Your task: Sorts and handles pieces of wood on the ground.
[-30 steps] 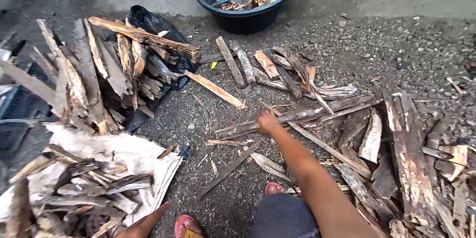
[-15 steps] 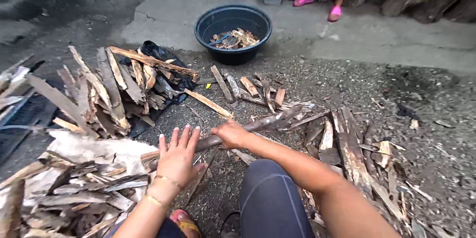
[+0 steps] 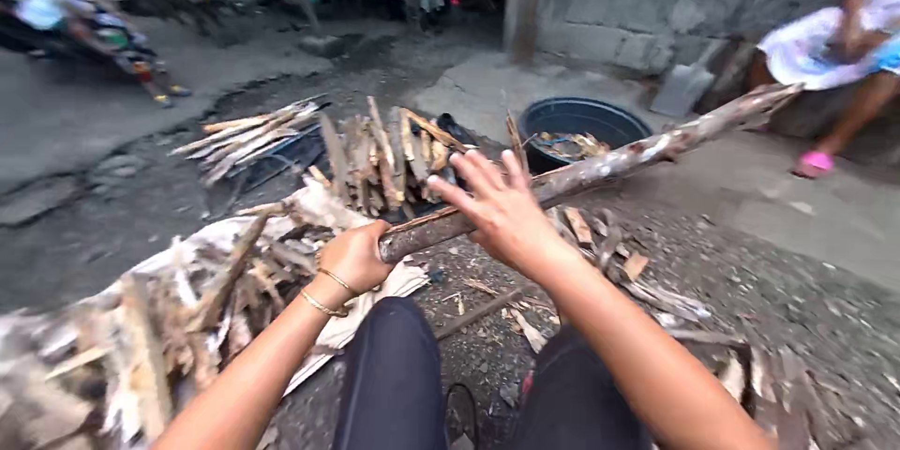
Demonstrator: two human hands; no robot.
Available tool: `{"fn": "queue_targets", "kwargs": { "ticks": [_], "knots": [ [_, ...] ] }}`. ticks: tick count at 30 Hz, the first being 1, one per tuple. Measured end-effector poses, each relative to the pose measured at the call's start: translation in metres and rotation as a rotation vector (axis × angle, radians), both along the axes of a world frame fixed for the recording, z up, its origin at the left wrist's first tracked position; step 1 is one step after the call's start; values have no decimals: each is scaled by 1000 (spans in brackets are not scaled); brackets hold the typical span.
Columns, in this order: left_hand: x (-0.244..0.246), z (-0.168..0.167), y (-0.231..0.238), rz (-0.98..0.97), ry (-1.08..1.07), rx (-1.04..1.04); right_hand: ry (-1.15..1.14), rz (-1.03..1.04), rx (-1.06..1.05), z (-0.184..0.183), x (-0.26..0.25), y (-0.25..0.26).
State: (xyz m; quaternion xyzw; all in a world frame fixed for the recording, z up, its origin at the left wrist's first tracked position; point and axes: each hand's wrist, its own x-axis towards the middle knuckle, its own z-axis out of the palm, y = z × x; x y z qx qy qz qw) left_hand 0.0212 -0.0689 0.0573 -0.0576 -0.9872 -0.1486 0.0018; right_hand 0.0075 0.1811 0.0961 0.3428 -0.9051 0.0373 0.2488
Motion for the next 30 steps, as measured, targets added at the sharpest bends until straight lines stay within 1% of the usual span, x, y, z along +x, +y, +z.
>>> {"fn": "queue_targets", "kwargs": {
  "ticks": [2,3,4,5,6,8,10,12,14,16,19,22,24,27,30],
  "knots": [
    [22,-4,-35,104,27,64,152,76,-248,10,17,4],
    [31,-7,-50,159,32,104,259,70,-420,5,17,12],
    [39,-11,-63,208,44,152,327,19,-579,-6,11,21],
    [46,-15,-72,254,58,204,305,-54,-701,-21,2,30],
    [50,-19,-78,295,80,253,173,-111,-785,-37,-8,35],
    [53,-23,-84,373,121,356,-254,-138,-832,-69,-27,36],
    [52,-24,-87,419,207,447,-621,-128,-785,-98,-44,26],
    [48,-21,-87,420,305,528,-841,-82,-720,-115,-53,8],
    [45,-15,-78,394,373,611,-1014,48,-674,-121,-51,-13],
    [37,-11,-62,373,432,703,-1201,222,-678,-124,-40,-37],
    [19,-4,-38,381,480,771,-1442,487,-797,-128,-30,-55],
    [-1,6,-12,403,483,815,-1468,629,-943,-122,-31,-46],
    [-14,10,3,420,455,843,-1407,619,-1018,-121,-35,-34],
    [-31,11,22,449,392,864,-1218,465,-1149,-122,-39,-14],
    [-46,4,32,473,308,879,-991,268,-1261,-126,-47,7]
  ]
}}
